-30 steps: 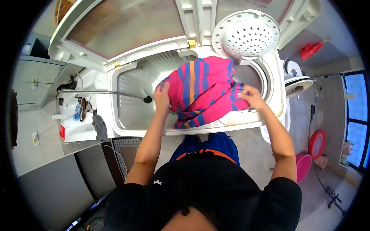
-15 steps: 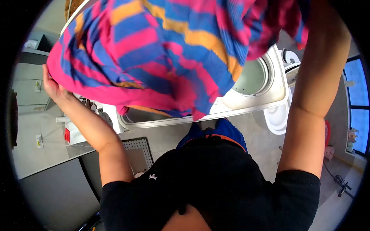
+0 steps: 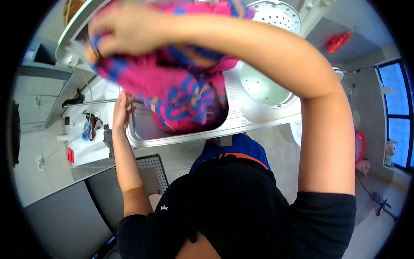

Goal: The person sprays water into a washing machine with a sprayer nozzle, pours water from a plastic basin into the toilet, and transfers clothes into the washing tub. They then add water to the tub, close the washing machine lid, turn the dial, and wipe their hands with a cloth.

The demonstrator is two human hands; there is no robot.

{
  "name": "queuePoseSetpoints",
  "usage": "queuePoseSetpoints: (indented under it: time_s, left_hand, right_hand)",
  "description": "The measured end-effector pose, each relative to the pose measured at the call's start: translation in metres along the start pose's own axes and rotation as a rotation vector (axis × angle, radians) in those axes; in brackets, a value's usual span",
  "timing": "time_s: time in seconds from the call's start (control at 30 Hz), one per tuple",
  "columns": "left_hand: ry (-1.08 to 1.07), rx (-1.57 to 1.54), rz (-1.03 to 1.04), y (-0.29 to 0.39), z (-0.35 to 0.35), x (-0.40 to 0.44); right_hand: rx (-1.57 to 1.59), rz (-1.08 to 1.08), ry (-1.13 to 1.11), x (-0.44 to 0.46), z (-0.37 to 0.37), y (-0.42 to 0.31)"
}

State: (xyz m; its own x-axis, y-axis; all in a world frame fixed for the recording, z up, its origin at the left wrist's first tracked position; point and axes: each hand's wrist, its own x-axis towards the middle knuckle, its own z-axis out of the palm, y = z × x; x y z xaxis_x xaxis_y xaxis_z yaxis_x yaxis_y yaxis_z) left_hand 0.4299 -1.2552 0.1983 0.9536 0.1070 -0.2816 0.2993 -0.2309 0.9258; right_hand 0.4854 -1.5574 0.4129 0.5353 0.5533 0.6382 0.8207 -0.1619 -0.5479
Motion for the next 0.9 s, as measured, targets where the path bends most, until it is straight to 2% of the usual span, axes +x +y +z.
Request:
queuePoseSetpoints:
  time_s: [0.07, 0.1, 0.13, 0.17, 0.2, 0.27, 0.33, 0.37, 0.43, 0.47, 0.5, 0.57, 0.63, 0.77, 0.87, 0.9]
  left_hand:
    - [-0.174, -0.348, -0.123, -0.022, 0.025, 0.002]
    - [-0.260, -0.564, -0.221, -0.037, 0.036, 0.008]
    - [-0.242, -0.488, -0.268, -0.047, 0.051, 0.009]
    - [-0.221, -0.415, -0.312, -0.055, 0.066, 0.009]
    - [-0.180, -0.233, -0.325, -0.063, 0.074, 0.007]
    - [-0.089, 0.133, -0.345, -0.079, 0.082, 0.001]
    - [-0.093, 0.153, -0.171, -0.121, 0.087, 0.002]
    - [-0.074, 0.172, -0.088, -0.142, 0.080, 0.001]
    - [-0.081, 0.431, -0.046, -0.162, 0.064, 0.005]
    - [-0.025, 0.564, -0.082, -0.133, 0.070, -0.007]
    - [0.023, 0.692, -0.117, -0.104, 0.075, -0.016]
    - [0.024, 1.091, 0.041, -0.103, 0.061, -0.007]
    - [0.027, 1.426, 0.259, -0.090, 0.053, 0.001]
    - [-0.160, 1.738, 0.401, -0.110, 0.040, 0.057]
    - [-0.352, 2.005, 0.396, -0.191, 0.037, 0.116]
    - [-0.447, 1.999, 0.329, -0.210, 0.038, 0.131]
  right_hand:
    - [0.042, 0.235, -0.538, -0.046, 0.030, 0.004]
    - [0.006, 0.304, -0.697, -0.061, 0.034, 0.012]
    - [-0.040, 0.363, -0.862, -0.076, 0.038, 0.019]
    - [-0.156, 0.372, -0.924, -0.082, 0.027, 0.016]
    - [-0.146, 0.537, -0.922, -0.087, 0.006, 0.015]
    - [-0.069, 0.439, -0.493, -0.134, -0.015, 0.053]
    - [-0.086, 0.582, -0.360, -0.179, -0.047, 0.067]
    - [-0.132, 0.623, -0.365, -0.207, -0.058, 0.076]
    - [0.115, 0.817, -0.350, -0.255, -0.066, 0.084]
    - [0.037, 0.823, -0.284, -0.283, -0.062, 0.085]
    - [0.157, 0.879, -0.284, -0.297, -0.060, 0.084]
    - [0.181, 1.162, -0.328, -0.318, -0.053, 0.076]
    - [0.360, 1.123, -0.168, -0.330, -0.029, 0.076]
    - [0.445, 1.028, 0.005, -0.308, 0.021, 0.052]
    - [0.431, 1.071, -0.067, -0.270, 0.054, 0.027]
    - [0.395, 1.097, -0.086, -0.258, 0.065, 0.019]
